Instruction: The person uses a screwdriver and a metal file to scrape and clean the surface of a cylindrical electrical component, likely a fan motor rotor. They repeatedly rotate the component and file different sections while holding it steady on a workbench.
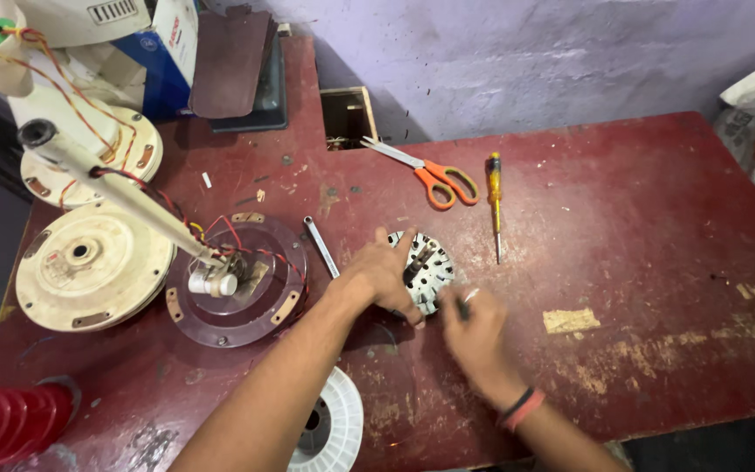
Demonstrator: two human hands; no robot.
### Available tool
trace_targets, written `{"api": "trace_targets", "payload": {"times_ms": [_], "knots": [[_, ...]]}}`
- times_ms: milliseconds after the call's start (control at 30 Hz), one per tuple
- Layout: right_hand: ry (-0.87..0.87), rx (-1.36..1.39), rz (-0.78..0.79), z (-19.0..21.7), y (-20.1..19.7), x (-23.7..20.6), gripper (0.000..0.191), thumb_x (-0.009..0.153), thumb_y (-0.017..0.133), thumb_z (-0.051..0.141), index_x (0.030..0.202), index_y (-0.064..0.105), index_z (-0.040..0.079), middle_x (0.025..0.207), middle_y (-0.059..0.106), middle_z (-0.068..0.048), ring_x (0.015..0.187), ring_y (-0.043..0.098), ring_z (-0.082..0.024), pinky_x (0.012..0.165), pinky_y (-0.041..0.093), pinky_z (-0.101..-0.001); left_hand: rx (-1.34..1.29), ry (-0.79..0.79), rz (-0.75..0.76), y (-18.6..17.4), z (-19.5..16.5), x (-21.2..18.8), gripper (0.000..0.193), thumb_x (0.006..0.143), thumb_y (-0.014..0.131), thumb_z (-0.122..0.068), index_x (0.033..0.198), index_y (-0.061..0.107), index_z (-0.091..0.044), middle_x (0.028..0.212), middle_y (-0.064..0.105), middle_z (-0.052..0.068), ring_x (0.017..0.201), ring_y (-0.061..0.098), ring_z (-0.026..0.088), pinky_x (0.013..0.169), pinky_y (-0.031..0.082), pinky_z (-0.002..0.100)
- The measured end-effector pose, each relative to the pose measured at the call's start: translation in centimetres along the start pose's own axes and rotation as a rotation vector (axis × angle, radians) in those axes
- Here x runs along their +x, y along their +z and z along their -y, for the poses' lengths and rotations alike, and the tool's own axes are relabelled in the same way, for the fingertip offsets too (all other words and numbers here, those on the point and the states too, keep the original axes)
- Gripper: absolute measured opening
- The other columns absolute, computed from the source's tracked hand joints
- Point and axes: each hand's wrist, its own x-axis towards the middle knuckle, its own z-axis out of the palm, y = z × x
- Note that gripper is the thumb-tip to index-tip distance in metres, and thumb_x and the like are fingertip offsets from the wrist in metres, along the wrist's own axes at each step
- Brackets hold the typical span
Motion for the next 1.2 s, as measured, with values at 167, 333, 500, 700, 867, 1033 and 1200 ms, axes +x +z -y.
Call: {"api": "trace_targets", "payload": {"times_ms": [167, 333, 500, 700, 867, 1033, 1200], "knots": [[-0.081, 0.005, -0.014, -0.6, -0.1, -0.3, 0.012, 0.092, 0.073, 0.011, 0.090, 0.076, 0.000, 0.083, 0.074, -0.016, 0.071, 0.071, -0.025, 0.063, 0.053, -0.0353, 0.007, -0.009, 0.016, -0.1, -0.1, 0.1, 0.153, 0.040, 0.100, -0.043, 0.164, 0.015, -0.016, 0.147, 0.038, 0.028, 0.126, 0.056, 0.044, 0.106, 0.050, 0.043], [-0.165, 0.031, 0.061, 0.3, -0.8, 0.0, 0.013, 0.087, 0.073, 0.010, 0.091, 0.074, -0.001, 0.079, 0.072, -0.017, 0.070, 0.072, -0.027, 0.061, 0.054, -0.0371, 0.029, 0.023, 0.040, -0.3, -0.1, 0.1, 0.153, 0.042, 0.101, -0.041, 0.164, 0.011, -0.019, 0.149, 0.036, 0.026, 0.129, 0.052, 0.045, 0.106, 0.049, 0.045], [-0.068, -0.035, 0.047, 0.6, -1.1, 0.3, 0.011, 0.090, 0.076, 0.007, 0.085, 0.072, -0.002, 0.080, 0.071, -0.018, 0.069, 0.069, -0.030, 0.063, 0.052, -0.0397, 0.025, 0.019, 0.062, -0.6, -0.2, -0.1, 0.153, 0.042, 0.101, -0.039, 0.164, 0.010, -0.021, 0.147, 0.037, 0.026, 0.130, 0.052, 0.043, 0.107, 0.048, 0.045], [-0.062, 0.022, 0.028, 0.5, -0.9, 0.1, 0.006, 0.089, 0.073, 0.005, 0.090, 0.073, -0.001, 0.084, 0.073, -0.017, 0.072, 0.072, -0.028, 0.065, 0.055, -0.0371, 0.047, 0.060, 0.059, -0.6, -0.1, 0.0, 0.152, 0.041, 0.101, -0.036, 0.164, 0.012, -0.023, 0.147, 0.038, 0.026, 0.130, 0.050, 0.045, 0.108, 0.047, 0.046], [-0.071, 0.023, 0.073, -0.1, -1.1, 0.7, 0.010, 0.089, 0.073, 0.008, 0.092, 0.074, -0.002, 0.084, 0.074, -0.016, 0.072, 0.073, -0.025, 0.064, 0.056, -0.0350, 0.060, 0.095, 0.042, -0.6, 0.2, 0.2, 0.152, 0.040, 0.101, -0.034, 0.164, 0.012, -0.026, 0.147, 0.038, 0.026, 0.132, 0.049, 0.045, 0.109, 0.046, 0.046], [-0.279, 0.056, 0.046, -0.8, -0.5, 0.2, 0.007, 0.092, 0.073, 0.009, 0.095, 0.075, 0.003, 0.089, 0.075, -0.012, 0.079, 0.073, -0.021, 0.071, 0.059, -0.0334, 0.006, 0.080, 0.041, -0.5, 0.3, 0.1, 0.152, 0.040, 0.101, -0.036, 0.164, 0.013, -0.025, 0.147, 0.037, 0.028, 0.130, 0.051, 0.045, 0.107, 0.047, 0.046], [0.028, 0.050, -0.019, -0.9, -0.1, 0.1, 0.010, 0.088, 0.076, 0.007, 0.095, 0.075, 0.001, 0.081, 0.076, -0.012, 0.069, 0.072, -0.018, 0.060, 0.055, -0.0326, 0.000, 0.058, 0.039, -0.6, 0.2, -0.2, 0.151, 0.041, 0.101, -0.037, 0.163, 0.013, -0.025, 0.144, 0.040, 0.026, 0.127, 0.052, 0.045, 0.107, 0.047, 0.046]]}}
